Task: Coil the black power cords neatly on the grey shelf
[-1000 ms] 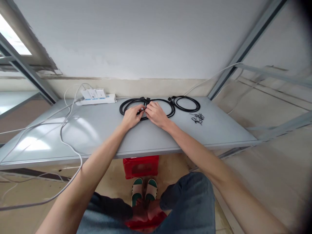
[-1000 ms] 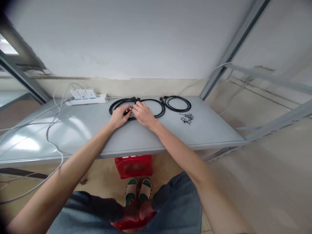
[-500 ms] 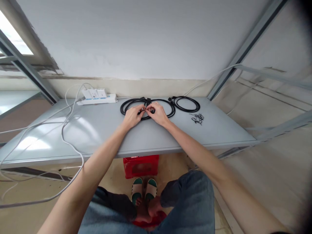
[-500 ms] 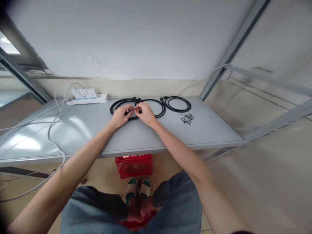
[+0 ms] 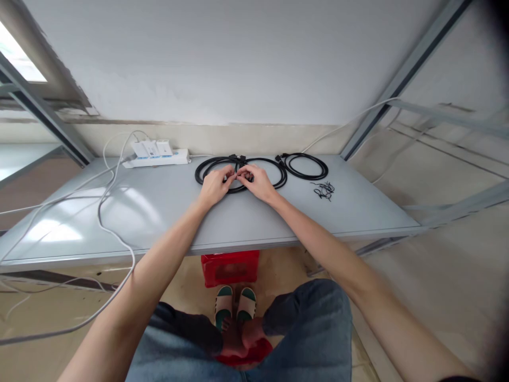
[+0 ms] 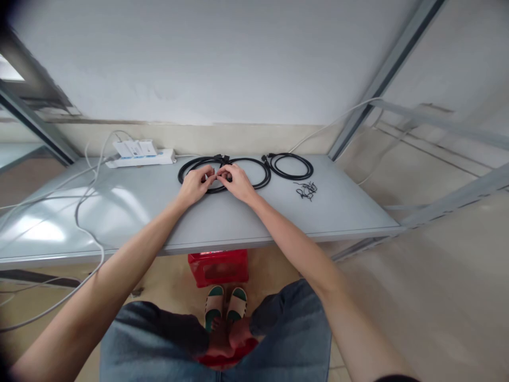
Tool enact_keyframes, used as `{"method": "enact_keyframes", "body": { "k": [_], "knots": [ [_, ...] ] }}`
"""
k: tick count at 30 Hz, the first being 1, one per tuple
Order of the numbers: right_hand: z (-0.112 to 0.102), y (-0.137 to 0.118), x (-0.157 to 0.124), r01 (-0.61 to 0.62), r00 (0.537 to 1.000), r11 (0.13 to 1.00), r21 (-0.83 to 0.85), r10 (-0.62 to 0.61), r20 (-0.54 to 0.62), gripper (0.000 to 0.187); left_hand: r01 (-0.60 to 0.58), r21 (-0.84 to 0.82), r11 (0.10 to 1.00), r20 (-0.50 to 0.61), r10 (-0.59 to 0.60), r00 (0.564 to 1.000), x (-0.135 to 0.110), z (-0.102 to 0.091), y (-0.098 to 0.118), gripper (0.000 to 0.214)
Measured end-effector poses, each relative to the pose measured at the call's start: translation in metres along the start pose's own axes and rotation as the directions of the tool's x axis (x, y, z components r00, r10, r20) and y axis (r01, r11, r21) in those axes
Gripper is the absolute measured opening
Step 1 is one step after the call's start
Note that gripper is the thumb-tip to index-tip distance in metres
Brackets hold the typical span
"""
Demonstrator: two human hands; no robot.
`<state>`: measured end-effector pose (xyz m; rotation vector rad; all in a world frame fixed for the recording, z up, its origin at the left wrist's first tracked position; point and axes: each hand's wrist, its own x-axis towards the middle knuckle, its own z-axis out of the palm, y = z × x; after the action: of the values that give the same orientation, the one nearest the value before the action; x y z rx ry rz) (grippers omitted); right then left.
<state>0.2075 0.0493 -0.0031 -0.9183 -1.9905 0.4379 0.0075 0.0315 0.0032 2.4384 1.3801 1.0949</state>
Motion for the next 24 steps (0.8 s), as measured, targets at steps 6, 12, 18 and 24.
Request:
{"method": "enact_keyframes", "body": {
  "k": [6, 12, 18, 24],
  "knots": [
    [0.000, -0.002, -0.002, -0.021, 0.999, 1.000, 0.020, 0.020, 0.025, 0.006, 0.014, -0.001, 1.000, 0.028, -0.014, 1.000, -0.001, -0.002, 0.000, 0.015],
    [0.001, 0.001, -0.001, -0.035, 0.999, 0.999, 0.024, 0.034, 0.037, 0.003, -0.026, -0.019, 0.999, 0.046, 0.027, 0.999, 0.001, 0.000, -0.002, 0.014],
    [0.001, 0.007, 0.000, 0.006, 0.998, 1.000, 0.025, -0.007, 0.057, 0.008, -0.003, -0.051, 0.999, 0.020, 0.004, 1.000, 0.001, 0.001, -0.003, 0.014],
    [0.001, 0.008, 0.000, 0.007, 0.999, 1.000, 0.018, -0.008, 0.037, 0.009, -0.002, -0.087, 0.996, 0.016, 0.004, 1.000, 0.002, -0.001, -0.002, 0.014]
  ]
}}
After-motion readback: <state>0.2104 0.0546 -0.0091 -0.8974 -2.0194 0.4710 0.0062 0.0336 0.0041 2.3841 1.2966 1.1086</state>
